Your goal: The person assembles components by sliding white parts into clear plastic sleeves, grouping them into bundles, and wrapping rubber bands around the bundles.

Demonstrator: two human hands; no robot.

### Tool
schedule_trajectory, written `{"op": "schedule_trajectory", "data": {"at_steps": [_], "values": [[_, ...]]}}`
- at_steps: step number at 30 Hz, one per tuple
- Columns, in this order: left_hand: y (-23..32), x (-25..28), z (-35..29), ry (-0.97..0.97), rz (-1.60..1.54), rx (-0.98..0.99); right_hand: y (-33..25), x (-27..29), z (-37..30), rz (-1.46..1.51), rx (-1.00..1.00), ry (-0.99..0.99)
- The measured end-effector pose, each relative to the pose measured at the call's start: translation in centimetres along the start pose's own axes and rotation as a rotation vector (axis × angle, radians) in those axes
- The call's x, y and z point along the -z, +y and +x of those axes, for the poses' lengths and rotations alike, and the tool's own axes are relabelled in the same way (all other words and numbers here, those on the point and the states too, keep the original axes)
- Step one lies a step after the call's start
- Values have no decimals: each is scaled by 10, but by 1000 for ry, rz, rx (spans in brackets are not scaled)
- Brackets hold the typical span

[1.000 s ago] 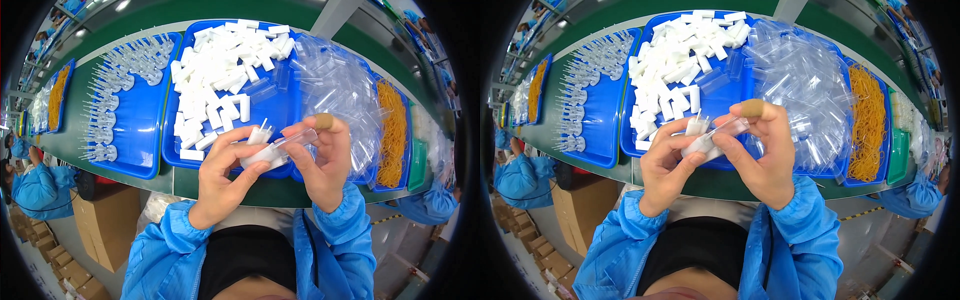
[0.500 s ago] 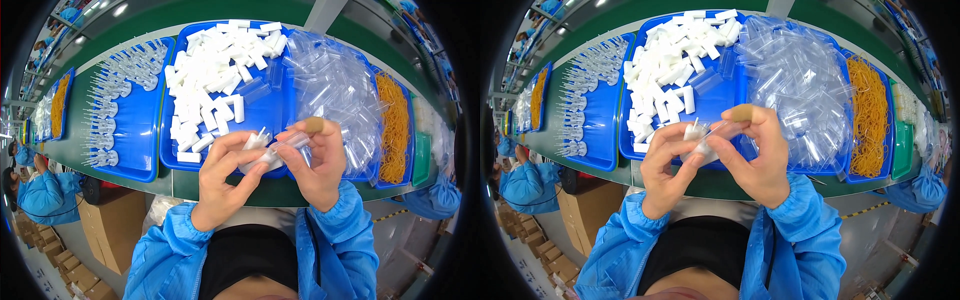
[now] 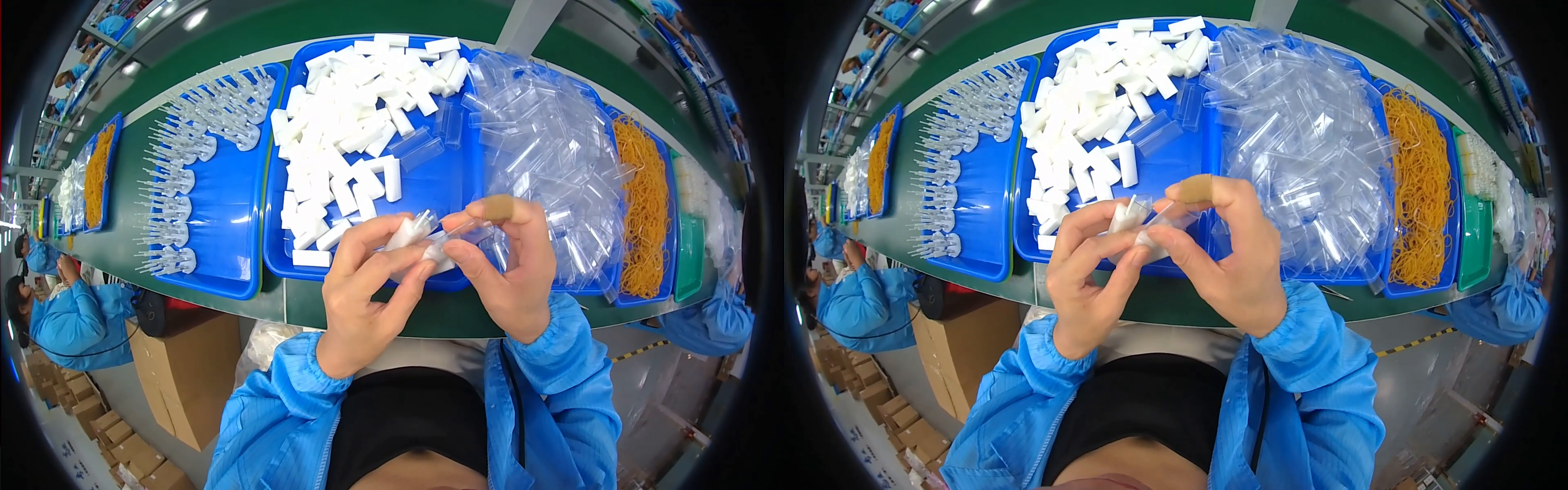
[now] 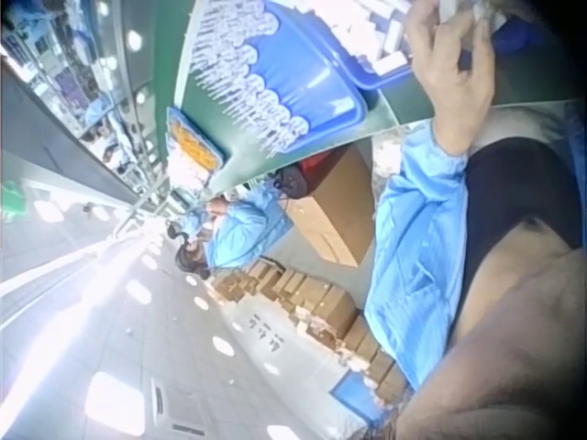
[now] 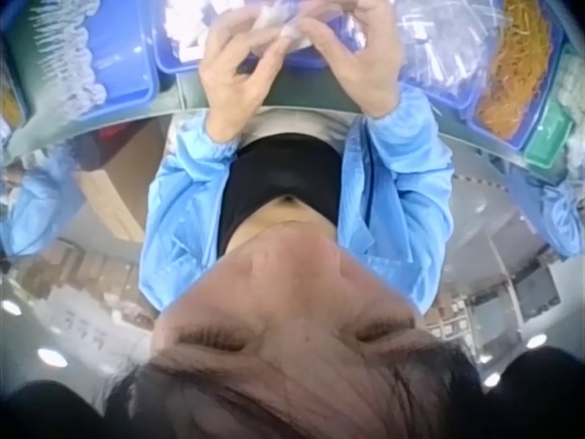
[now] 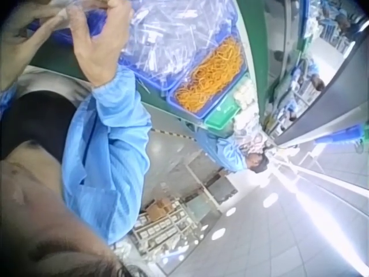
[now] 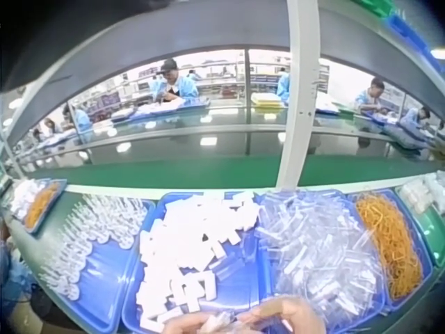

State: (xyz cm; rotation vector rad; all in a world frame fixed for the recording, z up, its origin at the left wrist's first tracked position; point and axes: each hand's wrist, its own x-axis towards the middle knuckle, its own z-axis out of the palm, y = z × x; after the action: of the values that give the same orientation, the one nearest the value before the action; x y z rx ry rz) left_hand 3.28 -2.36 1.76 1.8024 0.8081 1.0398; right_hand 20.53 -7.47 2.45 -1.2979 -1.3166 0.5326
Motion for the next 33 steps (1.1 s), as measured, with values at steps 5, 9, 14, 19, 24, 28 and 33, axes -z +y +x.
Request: {"op": "schedule_trajectory", "data": {"at_steps": [5, 9, 14, 19, 24, 28, 33], "values": [[3, 4, 2, 6, 135, -91, -12, 2, 5, 92, -161, -48], [6, 5, 0, 19, 73, -51, -13, 3, 8, -174, 0, -77], [1, 5, -1, 17, 23, -16, -11, -4, 5, -123, 8, -67], [-3, 7, 1, 84, -32, 46, -30, 7, 23, -522, 258, -232], [-2, -2, -1, 7, -37, 42, -25, -9, 18, -817, 286, -134], [-1, -6, -5, -12, -49, 97, -16, -9, 18, -883, 289, -131], [-2, -4, -8, 18, -267, 153, -19, 1, 17, -806, 264, -200]]}}
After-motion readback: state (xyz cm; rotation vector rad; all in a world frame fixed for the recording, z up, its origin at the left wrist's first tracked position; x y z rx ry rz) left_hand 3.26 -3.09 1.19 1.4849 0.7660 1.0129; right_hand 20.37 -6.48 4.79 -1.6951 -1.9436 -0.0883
